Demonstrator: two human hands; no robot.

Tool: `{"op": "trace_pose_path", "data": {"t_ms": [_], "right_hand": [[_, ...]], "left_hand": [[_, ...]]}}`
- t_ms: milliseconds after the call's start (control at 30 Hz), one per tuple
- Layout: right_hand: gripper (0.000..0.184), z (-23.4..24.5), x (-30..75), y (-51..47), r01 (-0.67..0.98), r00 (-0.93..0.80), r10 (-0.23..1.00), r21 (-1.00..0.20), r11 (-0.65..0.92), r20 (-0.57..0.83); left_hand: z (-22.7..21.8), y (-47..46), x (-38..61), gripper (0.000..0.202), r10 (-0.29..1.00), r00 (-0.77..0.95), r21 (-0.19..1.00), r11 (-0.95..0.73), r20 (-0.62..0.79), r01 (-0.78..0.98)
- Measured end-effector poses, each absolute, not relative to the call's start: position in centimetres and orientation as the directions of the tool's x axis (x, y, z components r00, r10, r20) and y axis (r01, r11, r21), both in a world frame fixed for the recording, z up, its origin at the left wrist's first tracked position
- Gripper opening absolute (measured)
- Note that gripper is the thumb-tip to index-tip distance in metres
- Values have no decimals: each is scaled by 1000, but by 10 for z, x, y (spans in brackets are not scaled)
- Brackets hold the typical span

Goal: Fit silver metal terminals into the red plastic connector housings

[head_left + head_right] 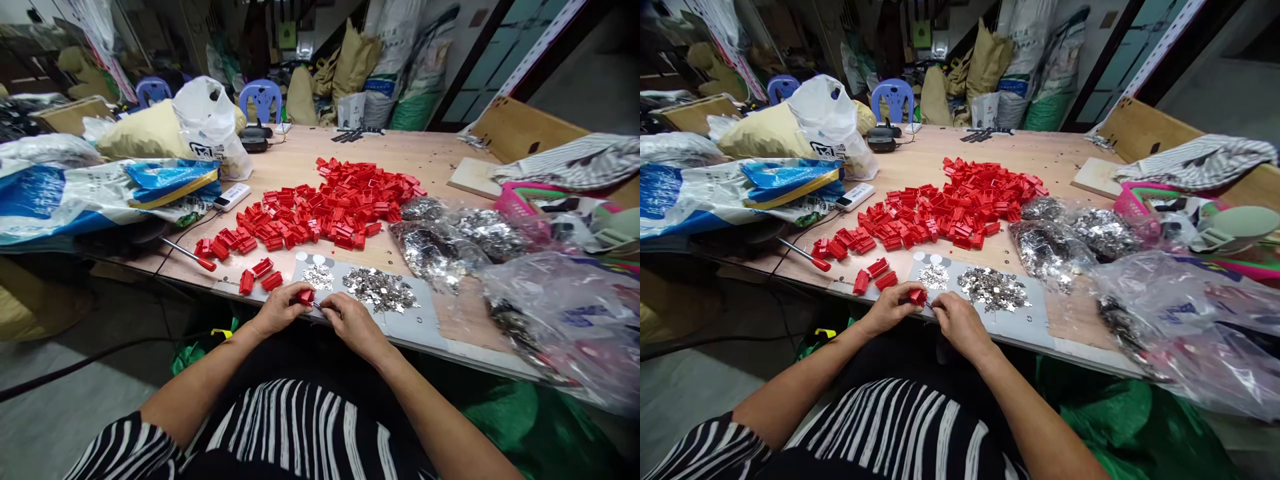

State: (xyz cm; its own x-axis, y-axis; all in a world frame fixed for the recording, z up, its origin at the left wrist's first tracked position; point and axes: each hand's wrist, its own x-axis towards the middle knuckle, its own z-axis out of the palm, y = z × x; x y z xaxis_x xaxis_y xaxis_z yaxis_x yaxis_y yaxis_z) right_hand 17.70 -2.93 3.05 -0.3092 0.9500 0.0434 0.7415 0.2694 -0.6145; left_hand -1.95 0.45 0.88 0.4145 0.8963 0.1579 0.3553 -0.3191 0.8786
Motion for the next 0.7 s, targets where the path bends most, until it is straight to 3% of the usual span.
{"op": "trace_pose_path", "data": {"t_ms": [367,700], "right_hand": [[13,28,176,-31,747,-324,945,-599,288,50],[12,27,172,-36,801,-299,953,-529,281,54]], "left_hand": [[10,7,-22,35,854,507,884,-324,120,337],[11,6,-21,36,825,530,811,-439,195,385]]}}
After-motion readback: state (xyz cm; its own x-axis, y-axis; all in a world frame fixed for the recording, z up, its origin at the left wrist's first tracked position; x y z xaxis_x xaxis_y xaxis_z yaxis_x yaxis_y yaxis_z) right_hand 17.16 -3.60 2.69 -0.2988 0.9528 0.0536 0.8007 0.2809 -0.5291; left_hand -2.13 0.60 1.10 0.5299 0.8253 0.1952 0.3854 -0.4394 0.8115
